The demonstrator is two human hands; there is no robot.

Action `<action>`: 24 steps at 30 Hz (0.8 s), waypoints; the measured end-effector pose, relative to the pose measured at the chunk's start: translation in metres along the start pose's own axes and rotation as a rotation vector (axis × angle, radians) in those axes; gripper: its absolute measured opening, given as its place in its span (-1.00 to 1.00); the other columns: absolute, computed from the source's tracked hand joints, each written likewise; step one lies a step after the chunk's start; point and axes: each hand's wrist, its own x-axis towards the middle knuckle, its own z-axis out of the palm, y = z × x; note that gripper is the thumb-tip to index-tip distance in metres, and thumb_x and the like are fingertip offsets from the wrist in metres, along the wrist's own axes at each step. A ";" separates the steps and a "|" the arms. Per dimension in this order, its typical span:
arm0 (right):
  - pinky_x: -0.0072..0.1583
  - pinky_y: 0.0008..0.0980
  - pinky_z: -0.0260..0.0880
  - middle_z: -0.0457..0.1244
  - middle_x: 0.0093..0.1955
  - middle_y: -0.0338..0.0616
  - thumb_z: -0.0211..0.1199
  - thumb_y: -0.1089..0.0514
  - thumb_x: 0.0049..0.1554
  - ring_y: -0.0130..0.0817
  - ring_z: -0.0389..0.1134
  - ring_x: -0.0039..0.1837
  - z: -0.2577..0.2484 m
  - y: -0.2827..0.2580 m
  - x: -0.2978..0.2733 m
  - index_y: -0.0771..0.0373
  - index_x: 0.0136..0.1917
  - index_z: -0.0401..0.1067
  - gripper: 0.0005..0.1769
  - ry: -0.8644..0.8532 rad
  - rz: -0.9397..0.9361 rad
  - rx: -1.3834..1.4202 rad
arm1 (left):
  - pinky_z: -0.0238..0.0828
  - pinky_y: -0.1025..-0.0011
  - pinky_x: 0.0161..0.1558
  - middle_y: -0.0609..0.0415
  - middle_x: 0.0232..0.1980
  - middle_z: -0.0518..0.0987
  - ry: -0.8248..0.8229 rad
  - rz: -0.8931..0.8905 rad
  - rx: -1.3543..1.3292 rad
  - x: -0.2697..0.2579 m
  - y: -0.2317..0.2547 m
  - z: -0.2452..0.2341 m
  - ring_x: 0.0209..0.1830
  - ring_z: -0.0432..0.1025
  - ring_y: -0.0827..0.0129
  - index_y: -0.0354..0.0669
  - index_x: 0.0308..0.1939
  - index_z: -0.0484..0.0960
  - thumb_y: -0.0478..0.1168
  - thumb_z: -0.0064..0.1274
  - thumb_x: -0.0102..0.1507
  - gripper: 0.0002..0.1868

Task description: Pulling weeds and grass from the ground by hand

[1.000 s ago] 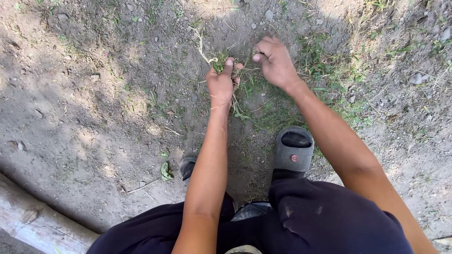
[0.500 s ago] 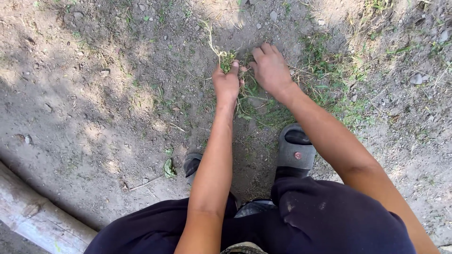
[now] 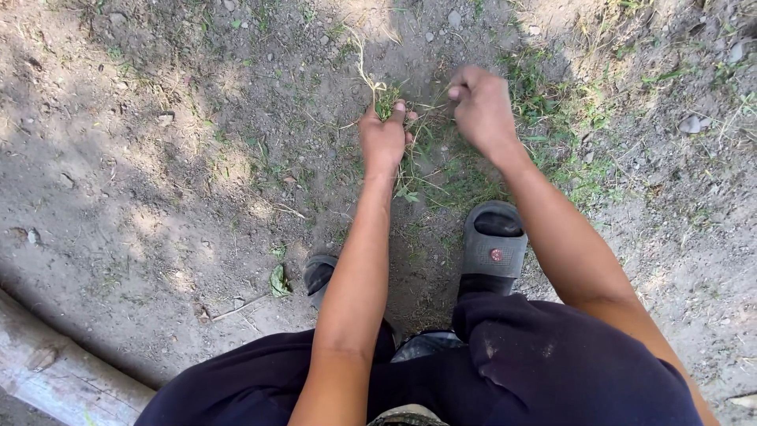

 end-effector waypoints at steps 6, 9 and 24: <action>-0.04 -0.24 0.41 0.28 -0.14 -0.06 0.17 0.48 0.28 -0.24 0.31 -0.07 -0.052 0.005 -0.006 0.29 -0.15 0.32 -0.80 0.172 -0.212 -0.071 | 0.31 0.61 -0.49 -0.04 0.04 0.74 -0.071 0.003 -0.081 -0.008 0.011 0.007 -0.60 0.28 0.55 -0.28 0.61 -0.09 -0.06 0.04 0.31 -0.08; -0.07 -0.21 0.42 0.32 -0.11 0.02 0.26 0.51 0.22 -0.17 0.34 -0.06 -0.047 0.023 -0.002 0.37 -0.14 0.39 -0.85 0.150 -0.366 -0.198 | 0.44 0.50 -0.44 0.12 -0.25 0.66 -0.108 0.124 0.028 0.010 -0.005 0.009 -0.44 0.40 0.51 -0.12 -0.02 0.59 -0.20 0.04 0.38 -0.86; 0.10 -0.28 0.52 0.25 -0.12 -0.19 0.18 0.70 -0.05 -0.23 0.28 -0.08 0.008 0.050 0.015 0.31 -0.13 0.51 -0.62 0.066 -0.460 -0.344 | 0.55 0.37 -0.17 0.21 -0.33 0.52 -0.107 0.116 0.148 -0.012 0.000 0.019 -0.61 0.25 0.55 -0.17 0.28 0.50 -0.11 -0.01 0.38 -0.58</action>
